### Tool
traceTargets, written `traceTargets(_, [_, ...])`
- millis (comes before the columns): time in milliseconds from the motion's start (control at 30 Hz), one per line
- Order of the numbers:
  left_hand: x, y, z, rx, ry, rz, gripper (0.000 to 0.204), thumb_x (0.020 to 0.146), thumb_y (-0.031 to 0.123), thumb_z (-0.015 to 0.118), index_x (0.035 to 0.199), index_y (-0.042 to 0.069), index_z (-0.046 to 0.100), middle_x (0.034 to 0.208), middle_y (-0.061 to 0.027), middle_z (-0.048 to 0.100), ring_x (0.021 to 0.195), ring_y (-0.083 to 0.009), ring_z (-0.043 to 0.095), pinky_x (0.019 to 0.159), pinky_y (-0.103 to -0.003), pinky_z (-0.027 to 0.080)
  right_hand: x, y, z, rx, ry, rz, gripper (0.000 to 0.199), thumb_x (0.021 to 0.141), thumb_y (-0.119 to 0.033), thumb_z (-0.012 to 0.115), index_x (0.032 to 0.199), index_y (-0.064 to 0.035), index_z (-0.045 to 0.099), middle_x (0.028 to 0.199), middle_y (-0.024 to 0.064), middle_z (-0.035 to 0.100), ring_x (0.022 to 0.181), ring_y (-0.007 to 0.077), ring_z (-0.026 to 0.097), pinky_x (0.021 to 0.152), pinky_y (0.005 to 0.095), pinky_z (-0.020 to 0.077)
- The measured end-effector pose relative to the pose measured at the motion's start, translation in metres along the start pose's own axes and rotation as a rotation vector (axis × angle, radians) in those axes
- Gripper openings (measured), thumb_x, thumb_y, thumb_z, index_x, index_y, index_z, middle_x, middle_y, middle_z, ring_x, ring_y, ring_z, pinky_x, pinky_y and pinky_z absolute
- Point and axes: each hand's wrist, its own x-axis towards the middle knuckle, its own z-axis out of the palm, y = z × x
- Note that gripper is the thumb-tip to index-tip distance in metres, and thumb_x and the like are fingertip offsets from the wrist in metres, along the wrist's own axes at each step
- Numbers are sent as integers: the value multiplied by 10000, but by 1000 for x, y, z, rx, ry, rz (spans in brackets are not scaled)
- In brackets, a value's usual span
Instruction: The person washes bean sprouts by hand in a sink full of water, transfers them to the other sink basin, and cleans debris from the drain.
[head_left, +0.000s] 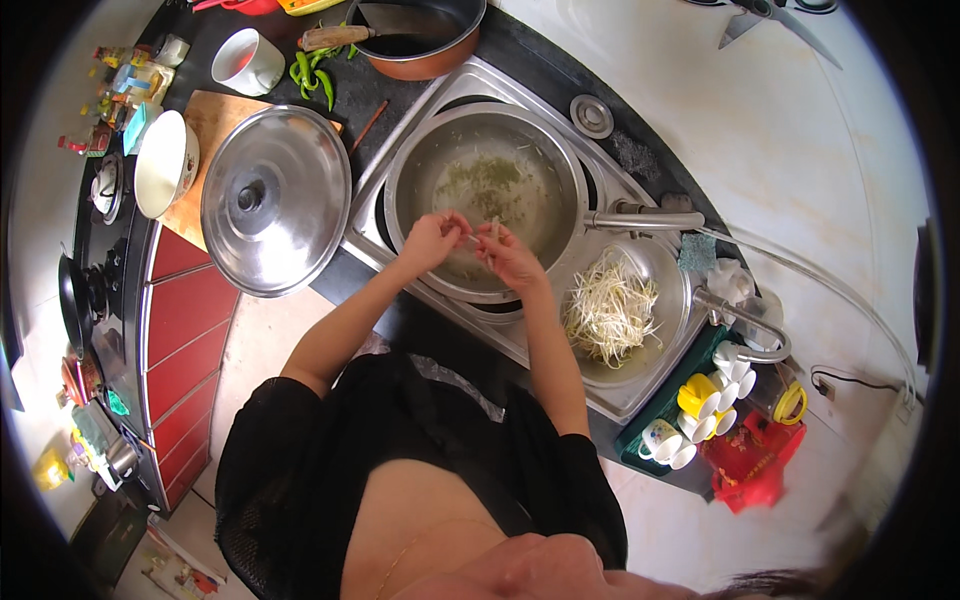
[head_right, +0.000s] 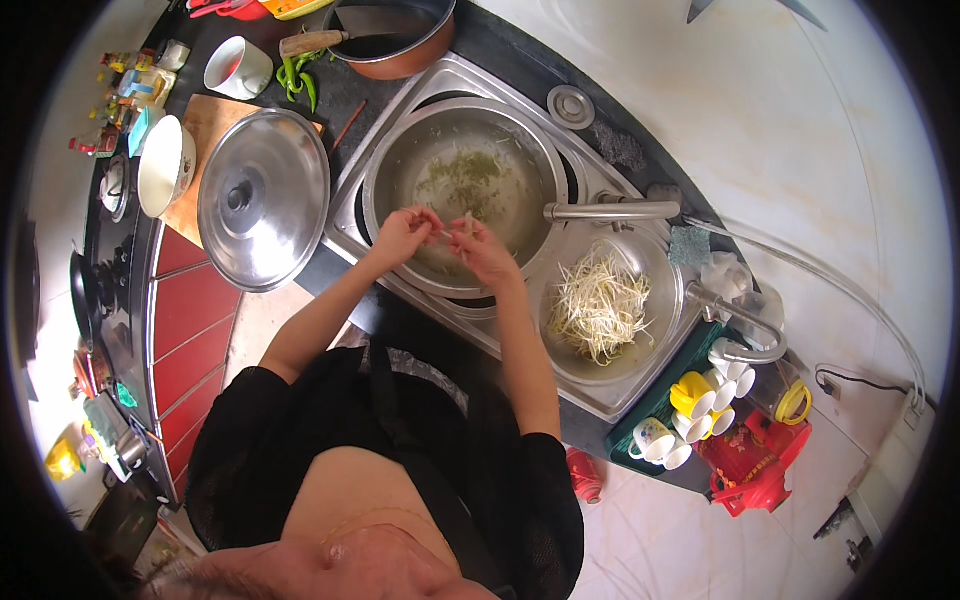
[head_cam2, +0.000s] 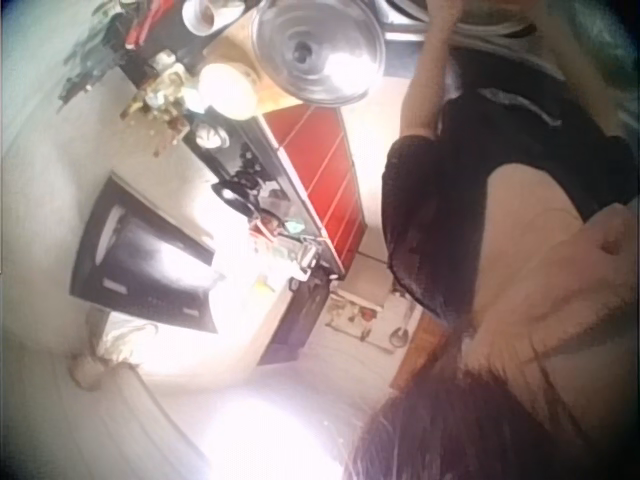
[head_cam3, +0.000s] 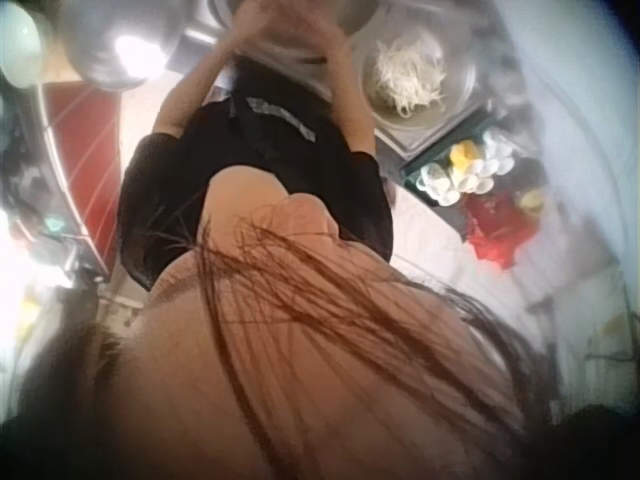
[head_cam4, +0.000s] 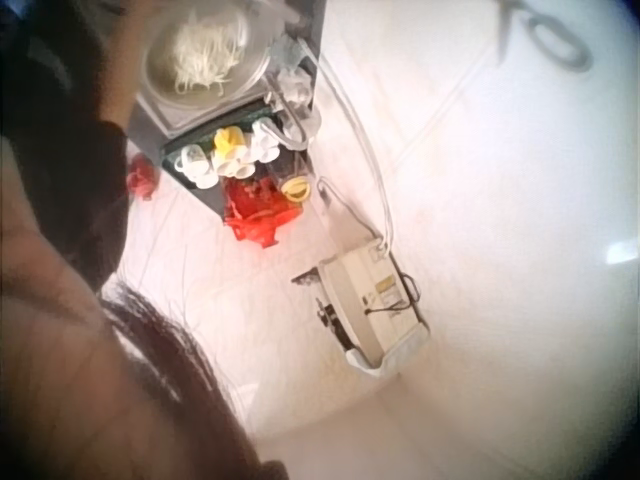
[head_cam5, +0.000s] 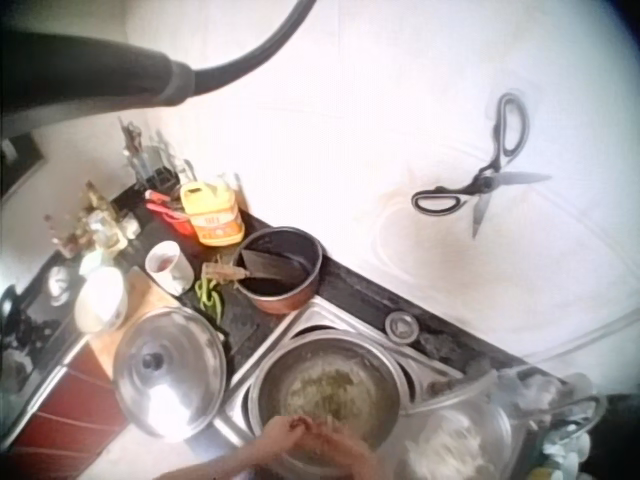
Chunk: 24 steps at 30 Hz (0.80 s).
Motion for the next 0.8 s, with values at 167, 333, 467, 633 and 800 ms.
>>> traceTargets(167, [11,-19,0,-14,5,27,91,746,-13,498,829,-4,534,798,-58,582,725,-101,566,651,-219,463,-17,-27,-22,-72,57,-39,184,785,-88,564,959,-58,511,810,18,537,716,96,519,634,234,440])
traceTargets(333, [12,-27,13,377,63,75,205,680,76,578,877,27,546,788,-93,592,700,-200,582,664,-290,466,-11,-40,-49,-635,334,-157,85,786,-122,540,848,-65,556,722,38,565,693,138,544,579,280,454])
traceTargets(467, [16,-64,29,744,32,209,250,641,122,581,879,46,576,779,-134,598,712,-304,570,687,-366,450,-10,-43,-60,-2030,406,-347,113,736,-123,502,751,-57,593,710,114,595,699,226,576,578,335,471])
traceTargets(633, [14,-53,60,791,-254,-44,108,658,96,522,698,45,609,755,-165,594,739,-332,567,670,-387,458,-3,-30,-65,-2350,342,-33,110,671,-104,540,752,-71,607,790,131,603,790,299,570,679,372,472])
traceTargets(800, [21,-61,53,742,-233,-124,128,636,67,539,738,57,617,718,-141,593,750,-288,573,674,-365,445,-6,-30,-46,-2354,294,53,111,677,-64,511,740,-48,601,799,145,595,835,297,556,698,373,470])
